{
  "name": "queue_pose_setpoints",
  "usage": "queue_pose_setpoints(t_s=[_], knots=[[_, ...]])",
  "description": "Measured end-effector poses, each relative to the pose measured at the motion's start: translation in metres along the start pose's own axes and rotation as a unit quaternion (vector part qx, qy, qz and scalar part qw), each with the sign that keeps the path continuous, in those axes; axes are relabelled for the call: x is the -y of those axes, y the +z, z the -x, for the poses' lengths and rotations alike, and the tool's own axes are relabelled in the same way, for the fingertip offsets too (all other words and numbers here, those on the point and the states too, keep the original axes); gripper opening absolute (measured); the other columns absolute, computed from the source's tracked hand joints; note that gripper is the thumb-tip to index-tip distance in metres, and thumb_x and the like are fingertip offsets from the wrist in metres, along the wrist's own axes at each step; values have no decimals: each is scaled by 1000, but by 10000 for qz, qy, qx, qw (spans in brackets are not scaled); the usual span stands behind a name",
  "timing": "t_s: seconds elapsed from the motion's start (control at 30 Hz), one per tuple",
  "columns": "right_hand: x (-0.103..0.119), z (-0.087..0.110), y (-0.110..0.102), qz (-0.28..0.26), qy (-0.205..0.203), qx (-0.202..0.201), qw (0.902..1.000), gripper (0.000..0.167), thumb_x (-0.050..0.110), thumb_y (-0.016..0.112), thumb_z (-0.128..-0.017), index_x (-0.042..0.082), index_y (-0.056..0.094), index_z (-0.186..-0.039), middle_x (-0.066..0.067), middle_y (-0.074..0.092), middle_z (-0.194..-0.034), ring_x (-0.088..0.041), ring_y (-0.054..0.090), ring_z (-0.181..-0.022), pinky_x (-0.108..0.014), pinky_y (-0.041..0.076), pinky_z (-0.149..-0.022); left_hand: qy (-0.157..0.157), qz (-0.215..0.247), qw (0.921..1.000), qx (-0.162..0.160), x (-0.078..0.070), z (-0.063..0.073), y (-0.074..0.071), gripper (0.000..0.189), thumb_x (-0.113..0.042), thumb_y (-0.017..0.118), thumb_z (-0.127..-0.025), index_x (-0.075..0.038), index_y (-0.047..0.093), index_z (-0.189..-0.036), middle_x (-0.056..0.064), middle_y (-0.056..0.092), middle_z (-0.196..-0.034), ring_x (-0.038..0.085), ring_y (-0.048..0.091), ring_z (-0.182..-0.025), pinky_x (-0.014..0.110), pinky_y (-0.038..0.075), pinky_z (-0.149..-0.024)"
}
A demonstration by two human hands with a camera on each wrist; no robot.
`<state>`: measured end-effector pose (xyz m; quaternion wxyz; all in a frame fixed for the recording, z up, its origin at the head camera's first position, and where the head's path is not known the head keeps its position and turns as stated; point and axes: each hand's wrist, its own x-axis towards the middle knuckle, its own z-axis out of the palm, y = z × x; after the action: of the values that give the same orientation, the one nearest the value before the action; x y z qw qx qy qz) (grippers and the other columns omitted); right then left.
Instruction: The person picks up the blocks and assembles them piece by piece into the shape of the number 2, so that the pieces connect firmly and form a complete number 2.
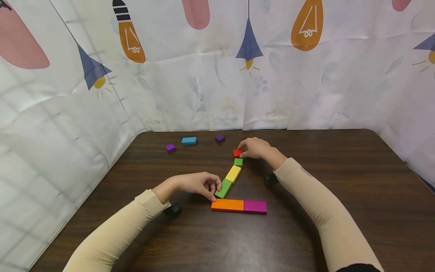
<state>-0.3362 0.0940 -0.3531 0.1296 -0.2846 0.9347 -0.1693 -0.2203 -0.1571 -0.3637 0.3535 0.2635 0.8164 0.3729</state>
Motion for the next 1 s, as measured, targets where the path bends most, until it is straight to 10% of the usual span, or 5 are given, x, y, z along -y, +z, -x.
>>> queue_pose_setpoints(t_s=[1.0], knots=[[-4,-3,4,21,-195,64,9998,40,22,72,-97,6,68,-133,-12,66,-107,-25,57,-90,-41,48,-80,-8,-113,9999,-40,1,1,0,21,-8,76,-94,-8,61,-108,-1,60,-82,11,51,-75,25,40,-72]])
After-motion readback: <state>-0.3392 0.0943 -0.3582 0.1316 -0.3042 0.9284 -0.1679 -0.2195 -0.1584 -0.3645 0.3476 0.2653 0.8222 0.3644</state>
